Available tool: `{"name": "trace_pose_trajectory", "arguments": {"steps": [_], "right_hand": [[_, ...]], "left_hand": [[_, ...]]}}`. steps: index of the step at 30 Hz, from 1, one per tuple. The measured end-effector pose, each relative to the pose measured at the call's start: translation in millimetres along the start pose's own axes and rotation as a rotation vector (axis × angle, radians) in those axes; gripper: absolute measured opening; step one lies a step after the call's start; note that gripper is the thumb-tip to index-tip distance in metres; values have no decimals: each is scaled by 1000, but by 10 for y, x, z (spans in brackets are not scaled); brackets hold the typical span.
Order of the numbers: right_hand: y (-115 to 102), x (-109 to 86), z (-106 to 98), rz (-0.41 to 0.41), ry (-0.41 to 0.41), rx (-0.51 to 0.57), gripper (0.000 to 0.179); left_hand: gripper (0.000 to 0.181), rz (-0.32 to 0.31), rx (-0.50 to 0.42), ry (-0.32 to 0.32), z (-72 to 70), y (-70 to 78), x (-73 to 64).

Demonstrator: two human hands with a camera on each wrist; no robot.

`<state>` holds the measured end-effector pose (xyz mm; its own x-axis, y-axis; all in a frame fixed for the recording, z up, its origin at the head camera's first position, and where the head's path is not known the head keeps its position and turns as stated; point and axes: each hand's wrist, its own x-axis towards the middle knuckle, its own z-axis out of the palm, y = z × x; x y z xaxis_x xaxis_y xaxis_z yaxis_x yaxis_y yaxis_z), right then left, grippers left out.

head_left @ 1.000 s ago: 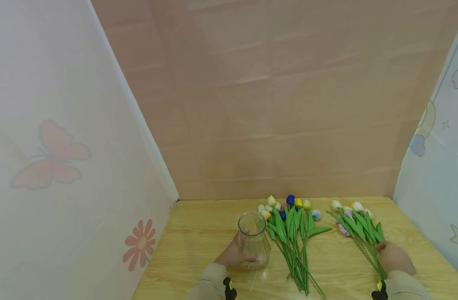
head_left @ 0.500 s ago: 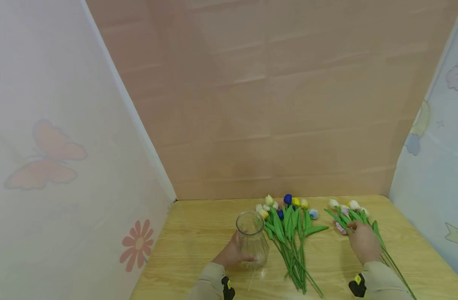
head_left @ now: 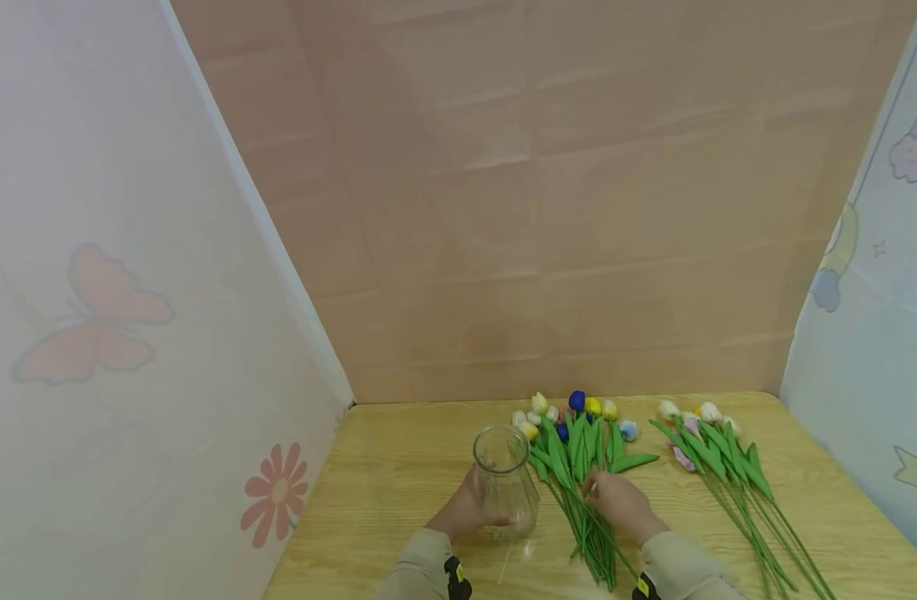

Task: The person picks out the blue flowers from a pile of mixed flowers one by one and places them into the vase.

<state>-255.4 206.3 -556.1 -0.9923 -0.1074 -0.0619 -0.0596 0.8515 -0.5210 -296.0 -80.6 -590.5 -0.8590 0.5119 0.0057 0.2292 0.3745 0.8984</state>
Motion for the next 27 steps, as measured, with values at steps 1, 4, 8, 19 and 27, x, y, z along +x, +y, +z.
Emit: {"name": "trace_pose_trajectory", "arguments": {"steps": [1,4,8,19,27], "right_hand": [[-1,-2,37,-1,3,-15,10],[7,-2,120,-2,7,-43,11],[29,4,191,3,0,-55,15],[11,33,258,25,-21,-34,26],[-4,31,263,22,-39,110,55]], "left_hand": [[124,1,4,2,2,1,-1],[123,-2,8,4,6,7,-1],[123,-3,19,5,1,23,-7],[123,-18,18,4,-6,76,-28],[124,-47,5,7,7,53,-41]]}}
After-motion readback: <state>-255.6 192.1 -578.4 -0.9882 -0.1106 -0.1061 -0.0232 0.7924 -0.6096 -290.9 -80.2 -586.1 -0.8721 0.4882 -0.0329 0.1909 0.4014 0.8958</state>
